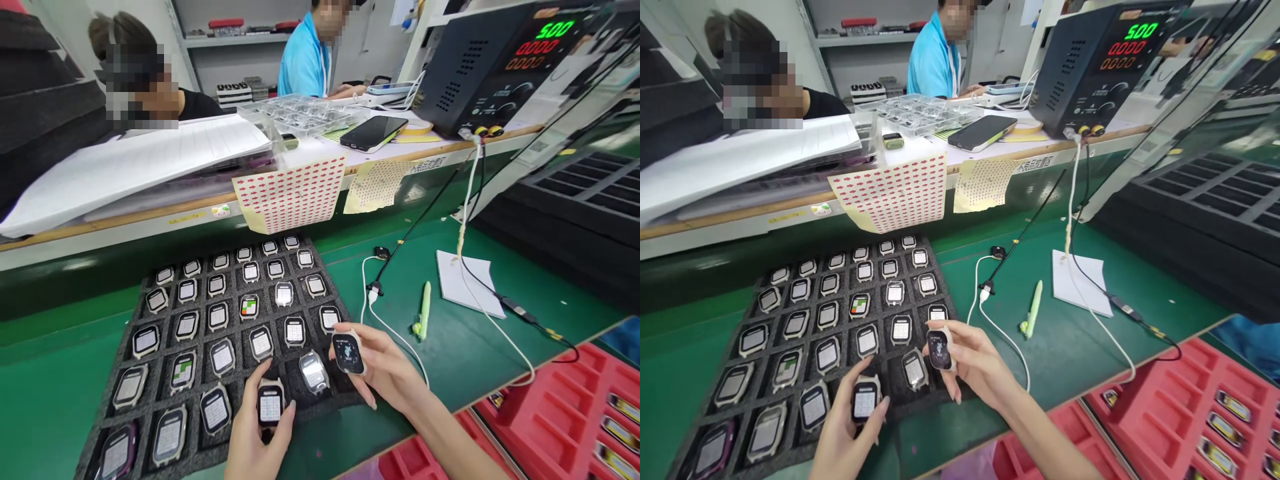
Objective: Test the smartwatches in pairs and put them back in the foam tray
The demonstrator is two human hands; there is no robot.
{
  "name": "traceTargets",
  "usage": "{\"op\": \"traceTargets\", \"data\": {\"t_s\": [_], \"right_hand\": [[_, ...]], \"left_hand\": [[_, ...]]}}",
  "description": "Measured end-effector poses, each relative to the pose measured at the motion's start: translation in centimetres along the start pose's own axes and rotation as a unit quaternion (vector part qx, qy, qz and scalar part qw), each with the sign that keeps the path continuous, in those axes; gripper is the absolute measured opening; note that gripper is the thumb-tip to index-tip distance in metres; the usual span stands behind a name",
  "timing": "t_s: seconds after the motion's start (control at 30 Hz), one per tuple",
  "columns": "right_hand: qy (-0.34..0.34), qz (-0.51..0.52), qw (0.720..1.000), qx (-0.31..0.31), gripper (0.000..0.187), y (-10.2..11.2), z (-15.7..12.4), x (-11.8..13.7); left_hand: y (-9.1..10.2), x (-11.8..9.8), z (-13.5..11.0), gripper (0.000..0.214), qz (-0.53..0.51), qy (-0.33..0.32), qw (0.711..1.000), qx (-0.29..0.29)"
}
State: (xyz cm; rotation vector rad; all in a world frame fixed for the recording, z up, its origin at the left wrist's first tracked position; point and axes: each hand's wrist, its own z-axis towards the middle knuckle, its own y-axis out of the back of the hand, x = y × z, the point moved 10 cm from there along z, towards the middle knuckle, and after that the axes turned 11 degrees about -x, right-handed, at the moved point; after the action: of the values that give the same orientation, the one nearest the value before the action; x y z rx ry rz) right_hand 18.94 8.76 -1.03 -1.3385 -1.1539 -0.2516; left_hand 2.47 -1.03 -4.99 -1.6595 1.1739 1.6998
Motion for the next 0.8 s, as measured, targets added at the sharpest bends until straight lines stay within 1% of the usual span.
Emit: {"op": "traceTargets", "data": {"t_s": [0.13,0.27,0.4,0.53,0.67,0.8], "right_hand": [[-0.015,0.004,1.000,0.006,0.031,0.3,0.3,0.0],[-0.017,-0.010,1.000,-0.014,0.034,0.3,0.6,0.6],[-0.004,-0.017,0.999,-0.037,0.037,0.0,0.3,1.1],[0.013,-0.022,0.998,-0.050,0.037,-0.1,-0.5,0.9],[0.034,-0.016,0.998,-0.057,0.040,-0.4,-1.3,0.0],[0.052,-0.001,0.996,-0.073,0.043,-1.4,-2.5,-1.2]], "left_hand": [[-0.1,0.9,0.1,0.056,-0.011,0.024,1.000,-0.006],[0.0,1.4,-0.2,0.056,-0.025,0.040,0.999,-0.007],[0.1,0.9,-0.3,0.057,-0.030,0.023,0.999,-0.005],[-0.2,0.5,-0.5,0.058,-0.024,0.018,0.999,0.026],[0.1,-0.6,-0.8,0.054,-0.026,-0.023,0.998,0.044],[0.4,-1.4,-1.2,0.051,-0.050,-0.051,0.996,0.061]]}}
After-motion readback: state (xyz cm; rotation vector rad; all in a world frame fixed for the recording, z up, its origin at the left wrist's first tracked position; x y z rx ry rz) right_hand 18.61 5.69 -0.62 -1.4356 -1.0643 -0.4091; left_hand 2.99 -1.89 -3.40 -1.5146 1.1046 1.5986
